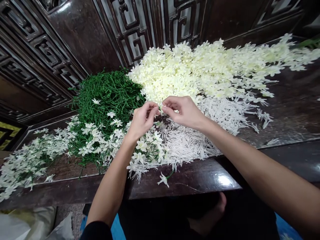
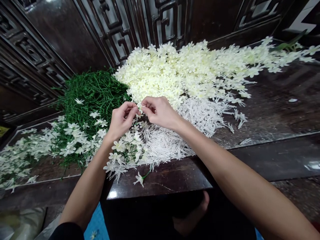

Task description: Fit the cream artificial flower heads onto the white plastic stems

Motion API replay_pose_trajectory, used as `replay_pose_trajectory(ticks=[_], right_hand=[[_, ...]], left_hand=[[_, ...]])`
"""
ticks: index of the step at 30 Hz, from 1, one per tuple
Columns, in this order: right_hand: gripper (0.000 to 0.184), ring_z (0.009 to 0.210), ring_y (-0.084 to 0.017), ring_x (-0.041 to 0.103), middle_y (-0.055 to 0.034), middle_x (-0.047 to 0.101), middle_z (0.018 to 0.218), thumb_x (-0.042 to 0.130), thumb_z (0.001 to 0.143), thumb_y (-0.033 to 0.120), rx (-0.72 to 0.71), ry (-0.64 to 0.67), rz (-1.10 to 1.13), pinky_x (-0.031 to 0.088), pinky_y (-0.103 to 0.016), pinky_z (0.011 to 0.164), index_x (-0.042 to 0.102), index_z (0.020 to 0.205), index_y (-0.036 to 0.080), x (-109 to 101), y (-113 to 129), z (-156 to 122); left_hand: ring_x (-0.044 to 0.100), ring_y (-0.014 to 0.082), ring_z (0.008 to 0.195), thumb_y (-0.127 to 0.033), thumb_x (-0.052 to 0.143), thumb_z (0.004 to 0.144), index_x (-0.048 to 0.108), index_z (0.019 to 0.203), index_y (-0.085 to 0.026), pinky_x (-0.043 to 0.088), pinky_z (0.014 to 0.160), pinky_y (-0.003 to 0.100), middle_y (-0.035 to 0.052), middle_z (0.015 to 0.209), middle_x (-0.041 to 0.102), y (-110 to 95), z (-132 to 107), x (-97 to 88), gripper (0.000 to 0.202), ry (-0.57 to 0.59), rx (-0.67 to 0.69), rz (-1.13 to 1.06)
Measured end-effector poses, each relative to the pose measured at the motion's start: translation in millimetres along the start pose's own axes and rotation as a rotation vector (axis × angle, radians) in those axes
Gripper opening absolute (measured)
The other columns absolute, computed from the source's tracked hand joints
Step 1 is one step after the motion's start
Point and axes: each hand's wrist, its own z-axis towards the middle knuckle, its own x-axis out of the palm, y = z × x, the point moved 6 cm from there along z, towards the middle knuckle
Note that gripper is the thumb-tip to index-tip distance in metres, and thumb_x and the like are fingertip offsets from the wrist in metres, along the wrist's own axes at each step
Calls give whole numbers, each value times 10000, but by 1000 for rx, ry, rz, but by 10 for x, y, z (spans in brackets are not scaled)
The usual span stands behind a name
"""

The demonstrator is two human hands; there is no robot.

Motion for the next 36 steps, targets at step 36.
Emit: replay_pose_trajectory(ticks=[36], right_hand=[[172, 763, -175, 620, -84, 668, 877, 632, 886, 323, -2, -198, 136, 553, -347, 703, 636, 919, 153, -124, 42, 31]], left_hand=[[492, 63, 498, -258, 546, 965, 591, 941, -199, 359, 453, 188, -9, 705, 640, 58, 17, -210, 78, -263, 78, -24]])
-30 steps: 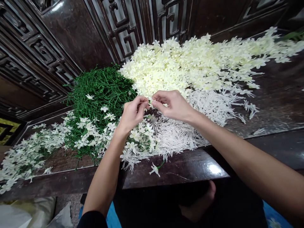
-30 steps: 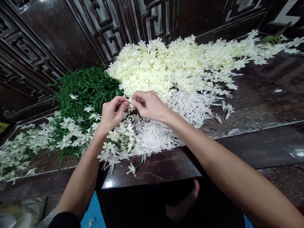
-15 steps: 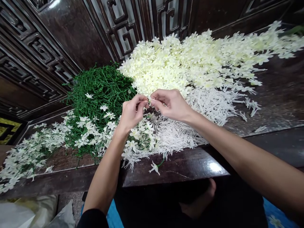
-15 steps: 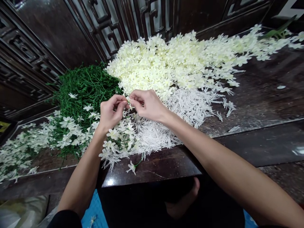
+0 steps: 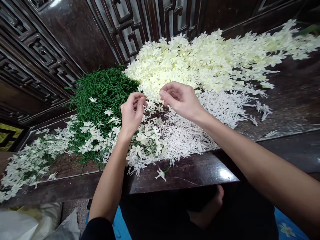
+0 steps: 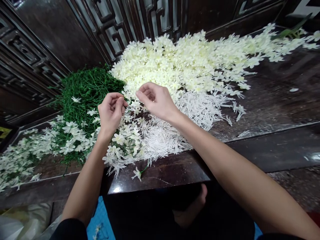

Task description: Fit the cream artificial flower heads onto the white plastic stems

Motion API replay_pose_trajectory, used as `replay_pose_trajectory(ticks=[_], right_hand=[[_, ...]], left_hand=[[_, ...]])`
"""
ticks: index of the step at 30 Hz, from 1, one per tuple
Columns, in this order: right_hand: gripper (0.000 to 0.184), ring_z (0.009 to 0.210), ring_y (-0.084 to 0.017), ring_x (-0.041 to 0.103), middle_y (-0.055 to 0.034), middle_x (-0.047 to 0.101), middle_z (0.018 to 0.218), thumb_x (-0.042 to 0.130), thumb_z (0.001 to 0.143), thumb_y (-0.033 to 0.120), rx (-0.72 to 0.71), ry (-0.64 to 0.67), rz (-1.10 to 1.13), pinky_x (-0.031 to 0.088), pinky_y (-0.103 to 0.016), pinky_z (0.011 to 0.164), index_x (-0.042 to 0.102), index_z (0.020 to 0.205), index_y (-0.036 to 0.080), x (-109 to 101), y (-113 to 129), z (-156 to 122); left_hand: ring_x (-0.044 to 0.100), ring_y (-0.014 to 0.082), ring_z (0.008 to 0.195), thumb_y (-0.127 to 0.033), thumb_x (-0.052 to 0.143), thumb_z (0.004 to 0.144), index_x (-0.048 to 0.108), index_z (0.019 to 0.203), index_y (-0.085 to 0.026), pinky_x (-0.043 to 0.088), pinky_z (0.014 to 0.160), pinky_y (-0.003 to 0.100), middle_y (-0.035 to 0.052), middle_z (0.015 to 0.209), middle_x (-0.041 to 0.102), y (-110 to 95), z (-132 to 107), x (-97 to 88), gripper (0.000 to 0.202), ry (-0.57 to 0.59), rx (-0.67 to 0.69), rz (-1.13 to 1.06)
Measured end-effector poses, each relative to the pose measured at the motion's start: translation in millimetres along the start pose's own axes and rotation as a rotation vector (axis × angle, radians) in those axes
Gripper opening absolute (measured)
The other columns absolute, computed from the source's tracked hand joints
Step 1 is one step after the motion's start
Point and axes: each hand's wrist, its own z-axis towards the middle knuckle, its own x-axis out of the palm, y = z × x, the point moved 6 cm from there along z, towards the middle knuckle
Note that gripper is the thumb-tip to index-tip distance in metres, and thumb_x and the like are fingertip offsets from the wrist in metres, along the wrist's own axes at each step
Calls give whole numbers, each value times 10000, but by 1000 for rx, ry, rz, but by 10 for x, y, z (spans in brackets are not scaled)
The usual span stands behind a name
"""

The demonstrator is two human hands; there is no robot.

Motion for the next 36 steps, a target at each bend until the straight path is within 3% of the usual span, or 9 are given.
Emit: replay_pose_trajectory(ticks=[4, 7, 10, 14, 18, 21, 24, 31, 36], right_hand=[[76, 731, -186, 603, -102, 664, 859, 582, 885, 176, 36, 33, -325, 541, -391, 685, 649, 874, 141, -27, -143, 29], [94, 690, -186, 598, -114, 664, 848, 568, 858, 104, 32, 109, -462, 531, -383, 625, 657, 845, 131, -3, -211, 20], [107, 637, -180, 599, -115, 670, 793, 575, 830, 73, 36, 132, -518, 523, -380, 591, 667, 805, 122, -9, -213, 13], [73, 474, -105, 508, -83, 680, 737, 611, 840, 120, 109, 225, -554, 493, -344, 497, 683, 828, 130, 15, -209, 0], [74, 454, -93, 504, -69, 694, 756, 625, 854, 139, 178, 331, -652, 517, -344, 487, 697, 850, 155, 52, -236, -22], [75, 532, -140, 582, -66, 688, 728, 649, 867, 175, 155, 367, -729, 569, -392, 590, 715, 886, 147, 69, -224, -27], [68, 627, -179, 641, -59, 691, 729, 687, 854, 189, 118, 390, -775, 588, -429, 697, 726, 890, 146, 83, -192, -33], [171, 666, -179, 678, -82, 729, 813, 634, 820, 37, 180, 431, -730, 604, -385, 664, 738, 922, 129, 87, -203, -63], [67, 588, -185, 648, -70, 705, 737, 709, 793, 102, 197, 397, -677, 602, -446, 603, 729, 830, 155, 77, -280, -57]], left_hand=[[465, 89, 521, -268, 538, 965, 583, 1051, -198, 322, 478, 227, -22, 667, 588, 138, 11, -41, 120, -12, -102, 113], [396, 97, 500, -282, 542, 959, 594, 853, -193, 282, 506, 266, -45, 565, 469, 163, 7, 20, 148, 86, -132, 209], [326, 106, 501, -296, 451, 994, 407, 605, -199, 249, 534, 298, -42, 520, 349, 183, -15, 122, 404, 221, -146, 267], [300, 116, 533, -328, 436, 1002, 271, 620, -217, 246, 558, 305, -46, 556, 305, 197, -34, 169, 430, 275, -172, 299], [460, 127, 630, -268, 608, 919, 256, 713, -238, 332, 619, 288, -41, 666, 472, 199, -65, 202, 409, 347, -212, 277], [626, 182, 912, -157, 591, 907, 230, 760, -248, 414, 741, 310, 41, 966, 673, 197, -103, 265, 400, 442, -205, 237], [640, 229, 1072, -121, 547, 920, 237, 773, -251, 444, 790, 340, 93, 1079, 686, 220, -126, 301, 367, 486, -216, 240], [587, 196, 849, -50, 549, 874, 243, 774, -250, 390, 695, 318, 34, 856, 601, 275, -113, 262, 379, 454, -214, 420], [573, 176, 769, -39, 561, 833, 265, 747, -242, 340, 637, 298, 2, 753, 555, 284, -104, 228, 368, 396, -222, 413]])
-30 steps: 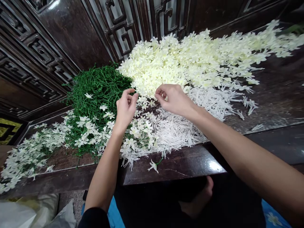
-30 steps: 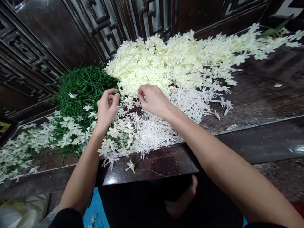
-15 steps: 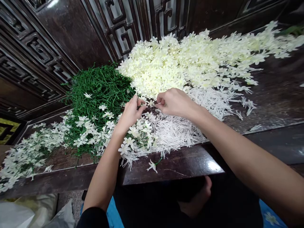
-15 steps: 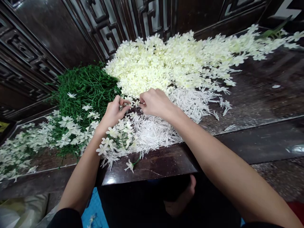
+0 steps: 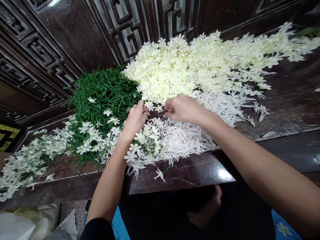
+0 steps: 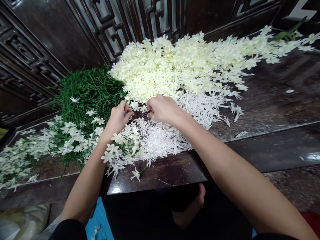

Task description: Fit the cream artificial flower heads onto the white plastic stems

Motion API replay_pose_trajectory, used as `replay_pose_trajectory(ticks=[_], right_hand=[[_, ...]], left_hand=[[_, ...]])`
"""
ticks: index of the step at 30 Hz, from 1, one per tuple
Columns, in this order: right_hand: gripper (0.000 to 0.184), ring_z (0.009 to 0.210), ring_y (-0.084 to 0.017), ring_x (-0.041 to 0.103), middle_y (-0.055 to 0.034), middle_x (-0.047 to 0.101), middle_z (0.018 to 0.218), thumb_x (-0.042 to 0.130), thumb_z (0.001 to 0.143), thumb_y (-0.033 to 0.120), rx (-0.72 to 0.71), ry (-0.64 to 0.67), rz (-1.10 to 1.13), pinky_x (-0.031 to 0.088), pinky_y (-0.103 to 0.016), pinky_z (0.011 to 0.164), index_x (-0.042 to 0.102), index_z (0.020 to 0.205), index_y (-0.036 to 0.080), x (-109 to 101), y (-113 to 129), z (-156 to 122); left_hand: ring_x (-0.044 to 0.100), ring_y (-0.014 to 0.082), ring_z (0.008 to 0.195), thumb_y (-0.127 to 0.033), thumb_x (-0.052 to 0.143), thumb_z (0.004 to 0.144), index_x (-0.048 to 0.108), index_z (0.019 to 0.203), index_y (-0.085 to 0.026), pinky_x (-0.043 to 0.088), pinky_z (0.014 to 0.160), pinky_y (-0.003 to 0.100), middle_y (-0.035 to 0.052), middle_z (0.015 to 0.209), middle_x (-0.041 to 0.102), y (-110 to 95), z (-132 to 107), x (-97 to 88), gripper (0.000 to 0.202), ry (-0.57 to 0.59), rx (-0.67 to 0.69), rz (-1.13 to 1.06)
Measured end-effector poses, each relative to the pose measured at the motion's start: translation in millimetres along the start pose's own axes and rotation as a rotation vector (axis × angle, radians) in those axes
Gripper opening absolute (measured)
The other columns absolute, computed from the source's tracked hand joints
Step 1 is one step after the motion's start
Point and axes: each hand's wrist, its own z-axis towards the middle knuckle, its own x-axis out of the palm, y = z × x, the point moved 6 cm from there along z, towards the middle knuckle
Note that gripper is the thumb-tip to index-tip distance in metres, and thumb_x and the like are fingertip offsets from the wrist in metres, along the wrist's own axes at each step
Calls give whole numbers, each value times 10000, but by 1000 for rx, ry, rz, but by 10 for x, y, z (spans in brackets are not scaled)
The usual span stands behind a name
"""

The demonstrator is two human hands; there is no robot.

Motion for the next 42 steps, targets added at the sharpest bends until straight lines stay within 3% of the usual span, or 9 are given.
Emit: replay_pose_trajectory(ticks=[6, 9, 13, 17, 20, 27, 33, 39, 42], right_hand=[[189, 623, -194, 630, -70, 678, 734, 671, 764, 4, -44, -78, 251, 581, -454, 590, 701, 742, 189, 20, -42, 30], [132, 639, -181, 633, -81, 690, 781, 667, 796, 54, -34, -124, 304, 593, -435, 610, 712, 780, 177, -30, -26, 25], [99, 688, -199, 645, -104, 712, 861, 681, 846, 167, -36, -186, 323, 587, -428, 622, 741, 924, 159, -110, 22, 9], [118, 743, -197, 663, -108, 716, 925, 678, 865, 179, -100, -218, 392, 584, -410, 666, 742, 957, 142, -160, 89, -19], [130, 699, -185, 676, -99, 704, 890, 703, 845, 196, -97, -184, 570, 591, -391, 652, 718, 952, 122, -161, 112, -37], [328, 709, -189, 727, -62, 711, 902, 815, 694, 215, -140, -222, 916, 651, -368, 711, 656, 972, 146, -198, 165, -63], [375, 783, -197, 718, -75, 720, 951, 853, 656, 307, -167, -346, 853, 644, -355, 735, 664, 943, 156, -225, 193, -86], [268, 784, -185, 705, -57, 738, 885, 826, 700, 346, -220, -411, 775, 626, -373, 789, 716, 860, 160, -222, 187, -84], [173, 782, -183, 708, -44, 751, 857, 785, 743, 331, -240, -405, 743, 625, -388, 814, 750, 824, 183, -191, 189, -81]], left_hand=[[666, 149, 758, -123, 668, 776, 275, 691, -234, 426, 650, 277, -14, 711, 654, 47, 23, -151, 417, -222, -61, -384], [704, 147, 822, -115, 688, 748, 296, 688, -232, 488, 692, 266, 10, 743, 699, 103, 34, -153, 414, -223, -122, -633], [688, 123, 764, -111, 705, 759, 311, 690, -227, 526, 726, 279, 17, 753, 720, 146, 34, -124, 416, -190, -176, -807], [679, 111, 737, -91, 721, 752, 318, 675, -224, 534, 740, 283, 12, 742, 715, 137, 44, -105, 431, -172, -162, -863], [685, 110, 745, -85, 731, 736, 311, 671, -226, 540, 771, 288, -4, 717, 700, 117, 58, -96, 447, -164, -134, -903], [646, 75, 679, -245, 798, 703, 298, 701, -229, 542, 734, 260, -7, 774, 715, 50, 52, -84, 500, -164, -60, -991], [680, 101, 709, -255, 758, 774, 284, 711, -232, 593, 756, 299, 4, 813, 723, -10, 43, -68, 479, -161, -54, -934], [714, 111, 784, -184, 786, 711, 332, 726, -228, 613, 800, 288, 23, 875, 752, -43, 37, -78, 456, -162, -35, -1050], [702, 107, 772, -190, 796, 708, 325, 737, -233, 609, 777, 272, 9, 845, 736, -46, 30, -116, 474, -196, -21, -996]])
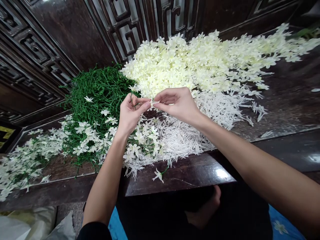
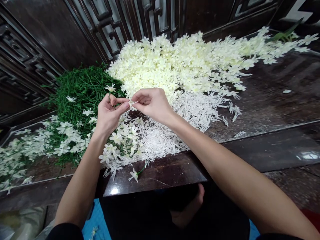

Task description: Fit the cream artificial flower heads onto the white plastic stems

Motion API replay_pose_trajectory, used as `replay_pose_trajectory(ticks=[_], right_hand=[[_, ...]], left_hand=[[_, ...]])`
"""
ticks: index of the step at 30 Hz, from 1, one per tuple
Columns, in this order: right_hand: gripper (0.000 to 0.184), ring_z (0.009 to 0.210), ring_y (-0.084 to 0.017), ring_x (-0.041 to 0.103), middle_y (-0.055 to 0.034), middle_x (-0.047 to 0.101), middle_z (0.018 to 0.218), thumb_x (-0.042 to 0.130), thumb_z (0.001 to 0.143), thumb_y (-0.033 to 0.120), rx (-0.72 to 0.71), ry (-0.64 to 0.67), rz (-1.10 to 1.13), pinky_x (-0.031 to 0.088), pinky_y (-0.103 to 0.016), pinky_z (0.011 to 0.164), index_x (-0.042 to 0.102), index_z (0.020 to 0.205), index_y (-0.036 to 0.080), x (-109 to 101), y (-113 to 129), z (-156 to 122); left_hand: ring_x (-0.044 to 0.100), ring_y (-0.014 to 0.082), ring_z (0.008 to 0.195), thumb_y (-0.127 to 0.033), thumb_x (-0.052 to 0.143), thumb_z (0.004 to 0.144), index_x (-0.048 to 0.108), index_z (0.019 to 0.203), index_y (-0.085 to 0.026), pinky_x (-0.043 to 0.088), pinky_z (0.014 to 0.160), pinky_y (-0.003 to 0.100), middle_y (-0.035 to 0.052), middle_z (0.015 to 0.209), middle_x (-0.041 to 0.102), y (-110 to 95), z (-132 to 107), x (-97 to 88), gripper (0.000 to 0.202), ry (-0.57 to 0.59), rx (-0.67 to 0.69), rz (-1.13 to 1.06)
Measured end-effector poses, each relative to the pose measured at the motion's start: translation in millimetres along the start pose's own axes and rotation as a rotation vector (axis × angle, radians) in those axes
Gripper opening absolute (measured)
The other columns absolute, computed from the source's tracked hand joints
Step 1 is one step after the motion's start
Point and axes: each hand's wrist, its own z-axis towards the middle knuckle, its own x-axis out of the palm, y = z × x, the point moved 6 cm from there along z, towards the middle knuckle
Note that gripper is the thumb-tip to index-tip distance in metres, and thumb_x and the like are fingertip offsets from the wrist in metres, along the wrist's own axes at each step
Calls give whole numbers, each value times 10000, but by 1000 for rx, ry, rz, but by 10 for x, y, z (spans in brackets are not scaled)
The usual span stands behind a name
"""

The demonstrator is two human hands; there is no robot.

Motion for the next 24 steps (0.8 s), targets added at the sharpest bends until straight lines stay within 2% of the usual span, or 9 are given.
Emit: replay_pose_trajectory(ticks=[6, 14, 20, 24], right_hand=[[110, 738, -183, 709, -50, 762, 821, 751, 743, 274, -16, -26, -12, 631, -389, 784, 784, 798, 185, 14, -6, -13], [91, 690, -174, 696, -42, 752, 769, 730, 728, 233, -33, -78, -16, 627, -365, 728, 780, 772, 171, 4, -11, -16], [85, 689, -166, 686, -44, 748, 781, 714, 744, 218, -54, -9, -15, 613, -341, 694, 766, 789, 167, 40, 13, -30], [94, 691, -167, 682, -57, 745, 788, 727, 750, 224, -52, -2, -13, 606, -344, 693, 767, 801, 156, 38, 12, -28]], left_hand=[[682, 101, 742, -262, 780, 766, 281, 754, -241, 600, 737, 261, -8, 800, 681, -13, 16, -3, 499, 1, 40, 134], [704, 120, 763, -259, 792, 759, 306, 748, -237, 625, 778, 304, 8, 829, 691, -7, 6, 20, 487, 35, 24, 41], [668, 92, 710, -193, 777, 749, 317, 724, -231, 601, 736, 264, -6, 811, 688, -13, 3, 35, 462, 27, -5, 62], [663, 98, 709, -242, 796, 755, 304, 702, -229, 605, 721, 271, 0, 804, 690, -33, 3, 37, 495, 32, 24, 103]])
